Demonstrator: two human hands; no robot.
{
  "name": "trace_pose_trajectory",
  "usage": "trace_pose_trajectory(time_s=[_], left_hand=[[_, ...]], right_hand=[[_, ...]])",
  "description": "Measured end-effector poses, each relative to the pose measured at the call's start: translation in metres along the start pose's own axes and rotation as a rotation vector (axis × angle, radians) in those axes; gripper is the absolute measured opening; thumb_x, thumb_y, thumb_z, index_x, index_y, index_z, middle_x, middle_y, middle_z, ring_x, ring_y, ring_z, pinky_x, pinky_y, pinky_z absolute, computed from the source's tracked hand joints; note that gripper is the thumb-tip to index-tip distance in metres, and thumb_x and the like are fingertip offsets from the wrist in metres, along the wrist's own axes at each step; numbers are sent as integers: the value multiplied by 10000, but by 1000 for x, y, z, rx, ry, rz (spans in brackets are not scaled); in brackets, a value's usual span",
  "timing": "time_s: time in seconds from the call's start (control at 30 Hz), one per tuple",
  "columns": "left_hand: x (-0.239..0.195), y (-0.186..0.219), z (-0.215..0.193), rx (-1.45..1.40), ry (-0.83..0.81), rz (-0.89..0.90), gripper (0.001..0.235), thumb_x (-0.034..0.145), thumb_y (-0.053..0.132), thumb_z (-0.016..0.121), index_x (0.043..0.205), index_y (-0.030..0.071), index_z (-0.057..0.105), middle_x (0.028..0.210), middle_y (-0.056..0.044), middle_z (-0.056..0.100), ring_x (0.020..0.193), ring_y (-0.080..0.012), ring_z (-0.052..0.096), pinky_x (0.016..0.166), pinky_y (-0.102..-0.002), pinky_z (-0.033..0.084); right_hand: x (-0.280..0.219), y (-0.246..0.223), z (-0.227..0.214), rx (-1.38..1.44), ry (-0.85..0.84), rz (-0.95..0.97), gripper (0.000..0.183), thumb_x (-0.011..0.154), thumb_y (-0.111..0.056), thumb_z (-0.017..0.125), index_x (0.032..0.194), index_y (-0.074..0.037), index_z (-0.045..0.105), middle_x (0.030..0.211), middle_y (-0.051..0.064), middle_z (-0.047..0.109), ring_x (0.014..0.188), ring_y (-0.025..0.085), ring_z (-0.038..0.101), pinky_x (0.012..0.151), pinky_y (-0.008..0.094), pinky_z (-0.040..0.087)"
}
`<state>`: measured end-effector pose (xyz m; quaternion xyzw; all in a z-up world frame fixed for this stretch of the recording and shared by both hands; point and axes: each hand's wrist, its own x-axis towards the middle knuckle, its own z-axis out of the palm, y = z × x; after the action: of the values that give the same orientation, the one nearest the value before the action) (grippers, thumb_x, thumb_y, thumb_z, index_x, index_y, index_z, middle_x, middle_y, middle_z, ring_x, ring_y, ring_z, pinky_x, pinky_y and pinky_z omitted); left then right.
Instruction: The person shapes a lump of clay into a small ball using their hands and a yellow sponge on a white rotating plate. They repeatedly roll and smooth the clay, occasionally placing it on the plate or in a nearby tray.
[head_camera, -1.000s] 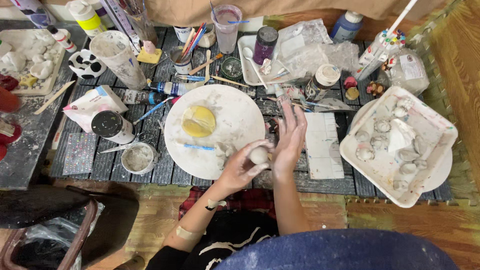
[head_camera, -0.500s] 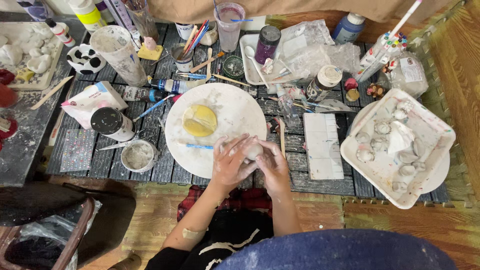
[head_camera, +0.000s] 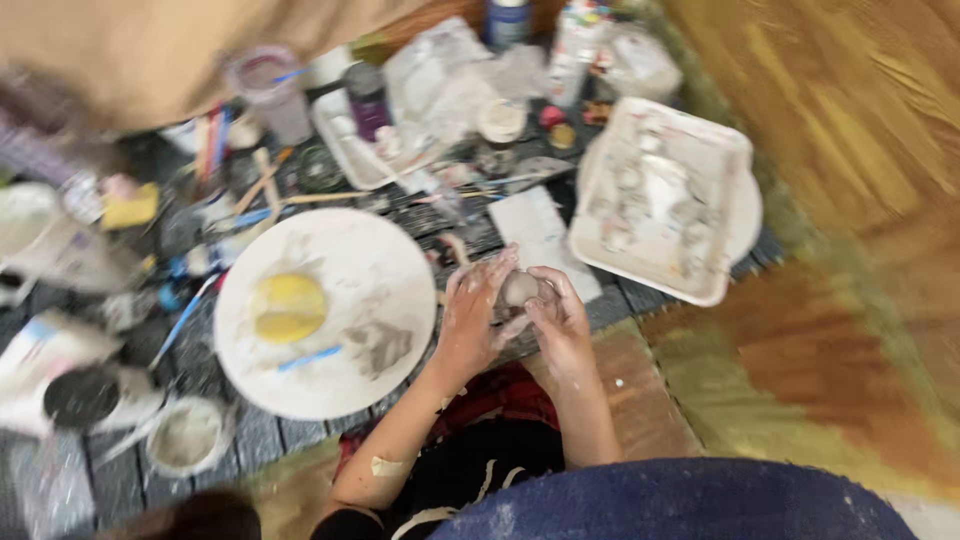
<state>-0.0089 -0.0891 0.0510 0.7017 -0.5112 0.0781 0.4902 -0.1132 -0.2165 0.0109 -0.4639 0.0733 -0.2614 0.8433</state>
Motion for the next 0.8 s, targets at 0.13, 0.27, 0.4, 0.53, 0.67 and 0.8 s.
trace_pose_trajectory(time_s=[0.13, 0.27, 0.4, 0.53, 0.67, 0.8], left_hand=[[10, 15, 22, -38, -61, 13, 633, 857, 237, 780, 1442, 103, 577, 1375, -110, 647, 1290, -294, 593, 1151, -459, 350], [11, 22, 26, -64, -41, 77, 615, 891, 212, 781, 1448, 70, 564, 1409, -137, 632, 1325, -299, 584, 1168, -473, 340], [13, 18, 20, -96, -32, 93, 585, 869, 216, 810, 1406, 101, 608, 1370, -96, 660, 1302, -268, 592, 1161, -442, 360], [16, 15, 18, -100, -97, 135, 566, 826, 237, 822, 1344, 101, 637, 1347, -76, 676, 1277, -269, 594, 1146, -452, 343], [17, 16, 25, -107, -53, 125, 520, 838, 252, 827, 1306, 116, 645, 1321, -34, 686, 1274, -243, 607, 1141, -449, 351], [15, 13, 27, -109, -58, 124, 539, 859, 245, 822, 1341, 108, 621, 1362, -44, 674, 1283, -233, 601, 1148, -446, 354]], right_hand=[[-6, -10, -26, 29, 14, -122, 380, 977, 95, 577, 1334, -19, 514, 1301, 97, 574, 1077, 163, 607, 866, 303, 550], [-8, -8, -42, 67, 36, -75, 329, 1009, -64, 583, 1330, -30, 519, 1197, 107, 604, 1006, 191, 635, 865, 349, 569], [-5, -1, -54, 62, -41, -107, 337, 1141, -258, 530, 1307, 34, 540, 1105, 161, 654, 1001, 241, 661, 909, 389, 549], [-5, -5, -60, -49, 20, -65, 406, 1122, -329, 477, 1315, 27, 515, 1122, 117, 660, 1027, 212, 662, 928, 367, 542], [-10, -14, -57, -118, -119, -100, 460, 1082, -349, 488, 1367, 10, 519, 1156, 122, 709, 1049, 214, 696, 945, 358, 563], [-12, -11, -58, -397, -13, -146, 487, 1039, -218, 642, 1430, 52, 535, 1197, 147, 683, 1092, 224, 660, 982, 364, 546]])
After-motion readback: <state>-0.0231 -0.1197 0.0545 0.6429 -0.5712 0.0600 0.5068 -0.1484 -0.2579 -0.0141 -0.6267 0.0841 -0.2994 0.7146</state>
